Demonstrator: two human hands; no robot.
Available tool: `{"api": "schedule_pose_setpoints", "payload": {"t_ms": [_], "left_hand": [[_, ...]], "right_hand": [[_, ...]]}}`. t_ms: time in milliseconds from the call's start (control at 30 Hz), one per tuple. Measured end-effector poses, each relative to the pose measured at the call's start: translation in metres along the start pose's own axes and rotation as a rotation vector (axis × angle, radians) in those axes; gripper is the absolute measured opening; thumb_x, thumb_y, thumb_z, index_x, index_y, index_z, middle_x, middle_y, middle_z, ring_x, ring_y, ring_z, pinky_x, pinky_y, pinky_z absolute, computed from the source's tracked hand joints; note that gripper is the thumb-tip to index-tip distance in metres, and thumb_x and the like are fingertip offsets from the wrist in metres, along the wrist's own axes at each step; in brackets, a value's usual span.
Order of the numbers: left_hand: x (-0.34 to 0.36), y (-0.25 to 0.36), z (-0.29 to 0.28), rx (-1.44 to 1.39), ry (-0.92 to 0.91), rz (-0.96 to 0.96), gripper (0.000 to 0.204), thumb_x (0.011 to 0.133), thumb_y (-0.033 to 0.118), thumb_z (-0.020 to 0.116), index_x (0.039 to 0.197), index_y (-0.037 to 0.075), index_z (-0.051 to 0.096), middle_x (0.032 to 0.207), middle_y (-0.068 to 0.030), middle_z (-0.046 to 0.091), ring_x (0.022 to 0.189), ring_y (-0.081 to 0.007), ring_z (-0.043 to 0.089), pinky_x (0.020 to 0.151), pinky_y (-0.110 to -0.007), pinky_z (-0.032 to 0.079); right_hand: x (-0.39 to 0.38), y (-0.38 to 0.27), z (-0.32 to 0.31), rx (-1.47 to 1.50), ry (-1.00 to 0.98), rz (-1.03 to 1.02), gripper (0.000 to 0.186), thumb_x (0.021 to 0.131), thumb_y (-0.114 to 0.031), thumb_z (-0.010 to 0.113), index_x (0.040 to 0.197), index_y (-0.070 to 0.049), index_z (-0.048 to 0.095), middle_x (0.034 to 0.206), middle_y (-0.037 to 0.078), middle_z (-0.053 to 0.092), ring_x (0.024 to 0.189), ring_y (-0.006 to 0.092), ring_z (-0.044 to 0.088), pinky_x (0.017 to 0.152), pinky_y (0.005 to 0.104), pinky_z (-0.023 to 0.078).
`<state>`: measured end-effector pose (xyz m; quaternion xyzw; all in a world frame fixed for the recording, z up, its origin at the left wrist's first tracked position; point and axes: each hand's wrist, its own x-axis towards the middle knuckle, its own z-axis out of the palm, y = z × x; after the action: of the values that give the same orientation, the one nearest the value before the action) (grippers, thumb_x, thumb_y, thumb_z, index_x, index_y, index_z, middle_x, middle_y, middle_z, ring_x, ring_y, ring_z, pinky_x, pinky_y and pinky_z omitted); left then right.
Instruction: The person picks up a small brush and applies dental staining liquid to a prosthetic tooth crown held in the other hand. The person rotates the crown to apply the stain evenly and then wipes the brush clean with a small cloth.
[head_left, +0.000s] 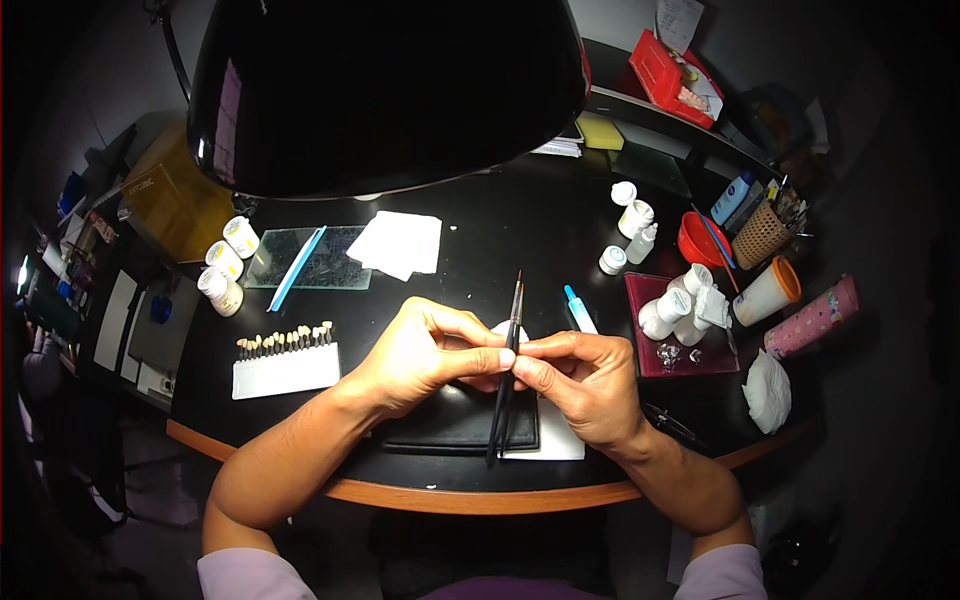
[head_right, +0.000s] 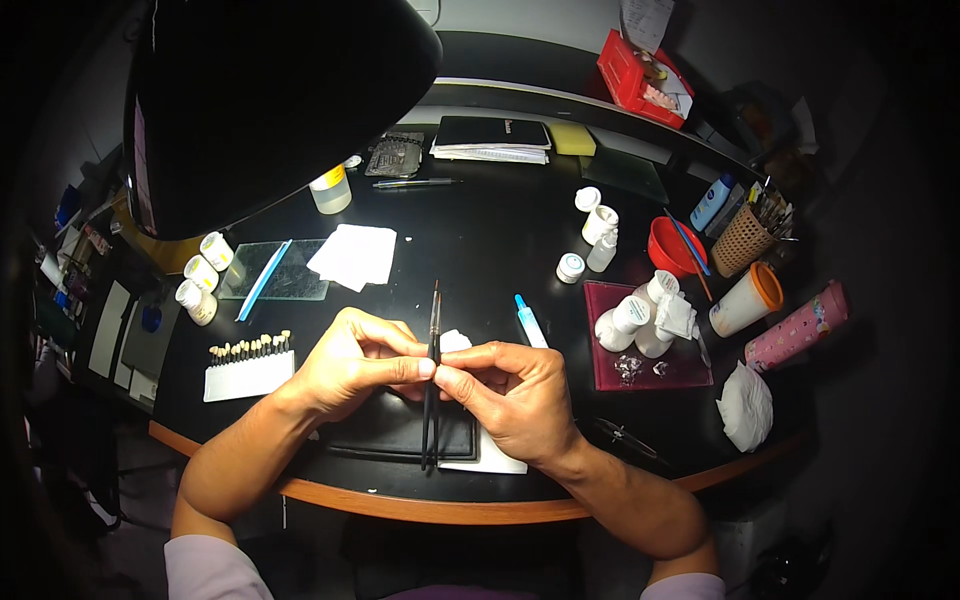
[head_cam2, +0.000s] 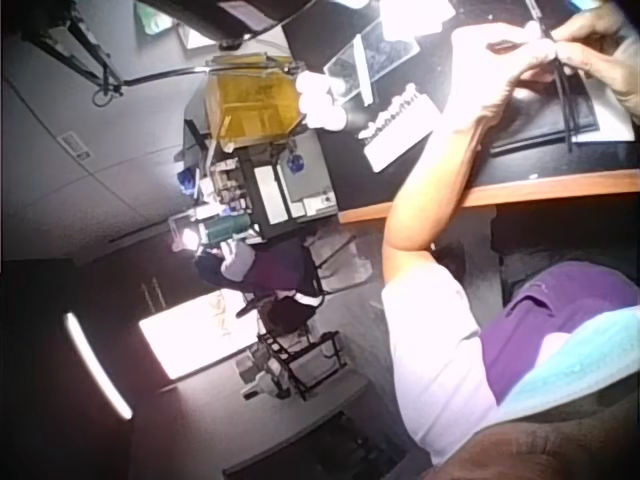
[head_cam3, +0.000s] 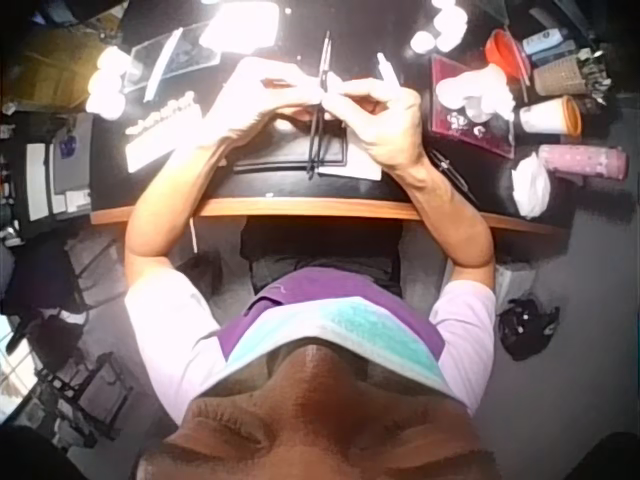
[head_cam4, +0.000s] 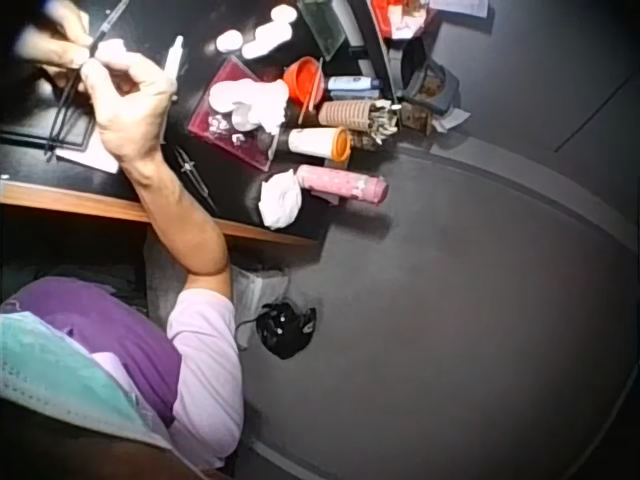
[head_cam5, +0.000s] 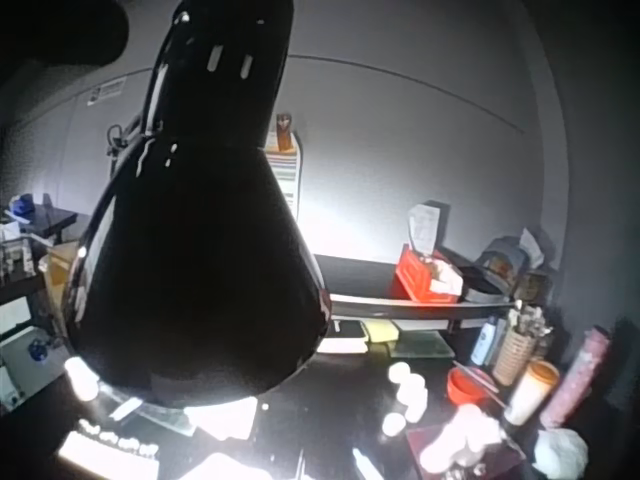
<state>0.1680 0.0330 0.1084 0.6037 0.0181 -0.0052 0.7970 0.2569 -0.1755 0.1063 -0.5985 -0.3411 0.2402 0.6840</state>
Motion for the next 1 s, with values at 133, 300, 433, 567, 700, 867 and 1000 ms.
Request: {"api": "schedule_pose_setpoints", "payload": {"t_ms": [133,300,433,567,700,867,1000], "left_hand": [[-0.0002,0.0021,0.0017,0.014,0.031,-0.067,0.022,0.090,0.008,0.082,0.106,-0.006,0.075,0.096,-0.0169,0.077,0.084,-0.0203,0.077,0.074,-0.029,0.065],[0.0004,0.0040,0.0044,0.009,0.065,-0.076,0.016,0.089,0.002,0.081,0.101,-0.007,0.076,0.090,-0.0146,0.075,0.080,-0.0205,0.077,0.072,-0.030,0.066],[-0.0003,0.0041,0.0025,0.036,0.036,-0.082,0.024,0.090,0.010,0.083,0.105,-0.006,0.074,0.095,-0.0164,0.077,0.084,-0.0200,0.076,0.074,-0.029,0.065],[-0.0004,0.0031,0.0018,0.024,0.025,-0.063,0.025,0.090,0.012,0.083,0.104,-0.006,0.073,0.094,-0.0153,0.076,0.083,-0.0188,0.076,0.075,-0.030,0.065],[-0.0005,0.0028,0.0009,0.038,0.018,-0.063,0.026,0.090,0.014,0.083,0.104,-0.005,0.073,0.093,-0.0147,0.076,0.083,-0.0182,0.076,0.075,-0.029,0.064],[-0.0010,0.0051,0.0047,0.026,0.024,-0.077,0.018,0.091,0.011,0.081,0.099,-0.003,0.073,0.090,-0.0133,0.076,0.078,-0.0171,0.075,0.072,-0.028,0.062],[-0.0015,0.0024,0.0058,-0.001,0.032,-0.059,0.018,0.091,0.011,0.081,0.098,-0.003,0.073,0.088,-0.0120,0.075,0.076,-0.0158,0.074,0.072,-0.027,0.062]], "right_hand": [[0.0002,0.0062,-0.0004,0.047,-0.004,0.029,0.013,0.094,0.000,0.075,0.106,0.006,0.071,0.098,0.013,0.075,0.089,0.0147,0.074,0.082,0.0258,0.062],[0.0025,0.0063,-0.0007,0.049,-0.011,0.019,0.023,0.095,-0.001,0.074,0.115,0.006,0.065,0.099,0.013,0.074,0.089,0.0138,0.074,0.084,0.0256,0.061],[0.0026,0.0058,-0.0010,0.060,-0.025,0.025,0.027,0.096,-0.001,0.073,0.120,0.006,0.063,0.100,0.013,0.073,0.089,0.0135,0.073,0.083,0.0255,0.061],[0.0026,0.0010,0.0001,0.051,-0.027,0.059,0.026,0.096,-0.001,0.073,0.119,0.006,0.064,0.099,0.013,0.074,0.089,0.0137,0.074,0.083,0.0253,0.061],[0.0028,0.0010,0.0000,0.023,-0.030,0.048,0.025,0.096,-0.001,0.074,0.118,0.007,0.065,0.099,0.013,0.074,0.088,0.0138,0.073,0.082,0.0252,0.061],[0.0013,0.0004,-0.0006,0.021,-0.021,0.060,0.025,0.095,0.000,0.074,0.118,0.008,0.068,0.099,0.013,0.075,0.088,0.0137,0.074,0.082,0.0253,0.061],[0.0000,0.0007,0.0016,-0.010,-0.022,0.036,0.024,0.095,0.001,0.074,0.117,0.007,0.069,0.100,0.013,0.075,0.088,0.0134,0.073,0.083,0.0251,0.061]]}}
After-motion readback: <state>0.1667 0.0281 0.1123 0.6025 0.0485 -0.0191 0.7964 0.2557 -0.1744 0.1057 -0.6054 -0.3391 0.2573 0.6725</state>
